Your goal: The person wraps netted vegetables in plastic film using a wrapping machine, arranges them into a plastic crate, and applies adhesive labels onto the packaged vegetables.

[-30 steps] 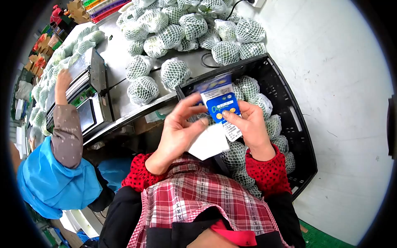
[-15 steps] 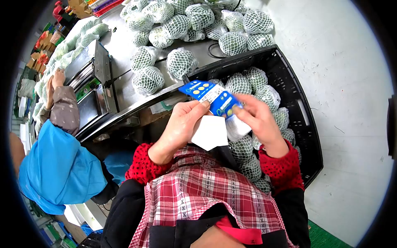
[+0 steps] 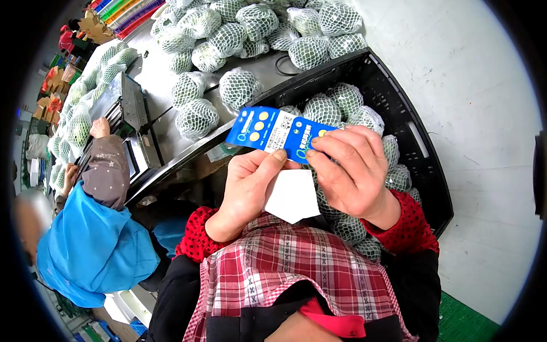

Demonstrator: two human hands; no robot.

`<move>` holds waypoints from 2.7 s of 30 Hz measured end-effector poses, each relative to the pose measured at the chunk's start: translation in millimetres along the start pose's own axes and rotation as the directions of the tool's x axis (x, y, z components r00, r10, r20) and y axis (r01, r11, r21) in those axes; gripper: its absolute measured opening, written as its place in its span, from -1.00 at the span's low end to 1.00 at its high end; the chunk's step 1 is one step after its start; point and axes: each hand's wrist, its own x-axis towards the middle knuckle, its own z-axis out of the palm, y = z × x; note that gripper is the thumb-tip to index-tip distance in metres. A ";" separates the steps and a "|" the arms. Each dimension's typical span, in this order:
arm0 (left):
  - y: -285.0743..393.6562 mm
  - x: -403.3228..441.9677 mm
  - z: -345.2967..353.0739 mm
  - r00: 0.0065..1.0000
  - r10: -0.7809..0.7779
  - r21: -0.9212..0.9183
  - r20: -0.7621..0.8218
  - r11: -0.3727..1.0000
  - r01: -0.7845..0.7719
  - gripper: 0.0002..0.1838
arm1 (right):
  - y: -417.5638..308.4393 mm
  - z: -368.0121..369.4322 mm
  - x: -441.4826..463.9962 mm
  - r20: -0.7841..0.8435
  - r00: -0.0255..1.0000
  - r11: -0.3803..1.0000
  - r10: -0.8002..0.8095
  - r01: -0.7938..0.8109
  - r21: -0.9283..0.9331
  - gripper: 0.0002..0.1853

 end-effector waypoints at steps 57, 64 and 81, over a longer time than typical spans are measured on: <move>5.8 5.3 3.1 0.982 0.021 0.005 0.187 1.000 -0.023 -0.89 | 10.6 -22.0 13.2 0.389 0.906 0.663 0.169 -0.396 0.635 -0.82; 8.8 9.4 3.0 0.963 -0.079 -0.113 0.258 0.987 0.111 -0.86 | 16.4 -21.2 -0.4 0.736 0.619 -0.167 0.273 -0.723 0.670 -0.69; -11.7 17.0 15.4 0.930 0.321 0.288 0.177 0.887 -0.361 -0.91 | 6.2 -18.8 -0.2 0.267 0.905 0.755 0.332 -0.425 0.500 -0.82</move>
